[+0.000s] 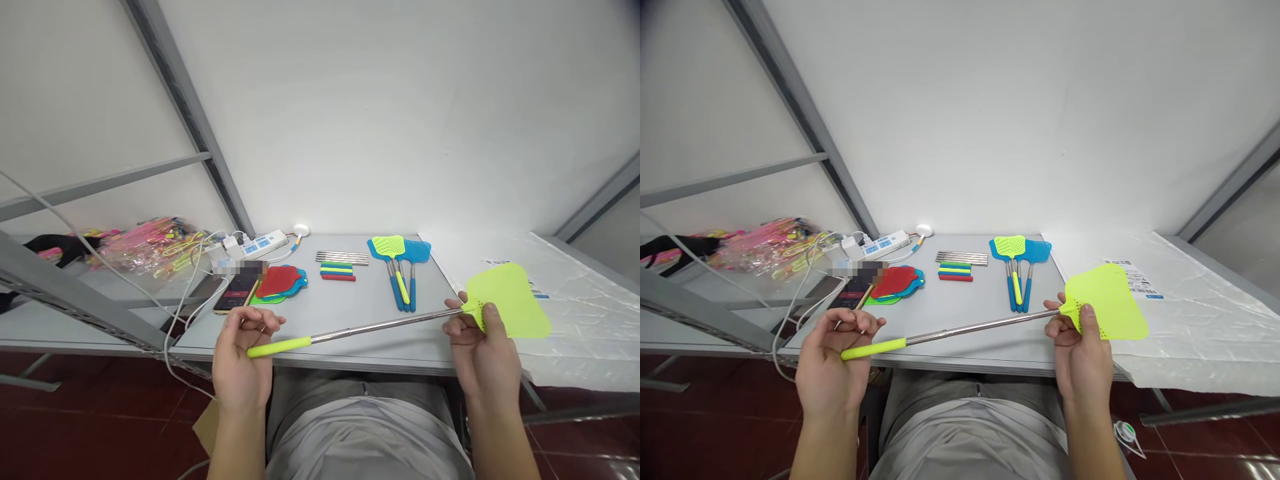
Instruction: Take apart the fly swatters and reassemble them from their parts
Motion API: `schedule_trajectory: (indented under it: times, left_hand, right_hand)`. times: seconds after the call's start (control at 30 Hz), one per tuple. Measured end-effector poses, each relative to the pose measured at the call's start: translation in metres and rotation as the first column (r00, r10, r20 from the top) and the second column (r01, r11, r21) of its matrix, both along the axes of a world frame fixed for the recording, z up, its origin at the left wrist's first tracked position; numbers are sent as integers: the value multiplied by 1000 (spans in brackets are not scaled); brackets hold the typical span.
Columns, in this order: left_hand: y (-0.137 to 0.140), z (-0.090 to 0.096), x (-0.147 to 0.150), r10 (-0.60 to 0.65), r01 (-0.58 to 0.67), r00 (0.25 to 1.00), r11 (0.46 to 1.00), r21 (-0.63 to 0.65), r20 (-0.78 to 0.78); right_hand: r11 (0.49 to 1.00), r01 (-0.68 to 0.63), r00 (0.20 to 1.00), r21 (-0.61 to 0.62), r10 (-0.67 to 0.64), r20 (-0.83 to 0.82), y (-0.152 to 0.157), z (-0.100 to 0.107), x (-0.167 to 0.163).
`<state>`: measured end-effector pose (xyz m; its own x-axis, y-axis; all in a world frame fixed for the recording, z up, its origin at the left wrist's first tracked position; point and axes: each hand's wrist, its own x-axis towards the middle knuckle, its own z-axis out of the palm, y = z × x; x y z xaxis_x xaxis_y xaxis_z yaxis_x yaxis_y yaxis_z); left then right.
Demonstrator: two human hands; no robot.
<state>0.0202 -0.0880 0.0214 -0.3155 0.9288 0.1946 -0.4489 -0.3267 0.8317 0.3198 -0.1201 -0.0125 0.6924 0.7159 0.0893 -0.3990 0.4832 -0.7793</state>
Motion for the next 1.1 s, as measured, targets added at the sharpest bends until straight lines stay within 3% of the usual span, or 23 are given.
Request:
schedule_trajectory:
  times: [0.1,0.2,0.3,0.4,0.5,0.57,0.67,0.73,0.87,1.0,1.1]
  left_hand:
    - [-4,-7,16,-23,26,996,999,32,-88]
    - [-14,-19,45,-177,174,972,984,-35,-152]
    - [-23,-28,66,-149,144,981,988,-46,-122]
    - [-23,-30,68,-207,199,958,978,-60,-200]
    - [-19,-25,60,-218,202,904,976,-82,-368]
    - [-16,-21,54,-234,198,822,972,-125,-519]
    - [-15,-20,51,-335,215,633,942,-257,-698]
    - [-17,-21,52,-421,248,545,907,-340,-725]
    - [-22,-19,59,-537,362,445,840,-405,-716]
    - [-28,-18,70,-566,436,417,811,-390,-711]
    - [-30,-26,80,-608,498,483,783,-374,-631]
  right_hand:
    - [1000,-19,1000,0,19,-2,-3,-1,-31]
    - [978,-200,979,-64,198,-39,-8,-5,-69]
    - [977,-201,979,-71,199,-44,-11,-6,-86]
    - [979,-184,983,-83,184,-10,-9,-5,-80]
    - [958,-261,963,-117,266,34,-7,-7,-73]
    - [936,-323,938,-142,336,80,-6,-11,-73]
    - [915,-367,906,-167,392,159,-5,-16,-74]
    - [922,-344,904,-179,377,202,-4,-19,-72]
    - [947,-233,929,-219,284,238,-3,-22,-62]
    - [960,-151,948,-237,209,241,-2,-24,-57]
    - [951,-157,921,-268,239,308,-3,-20,-61]
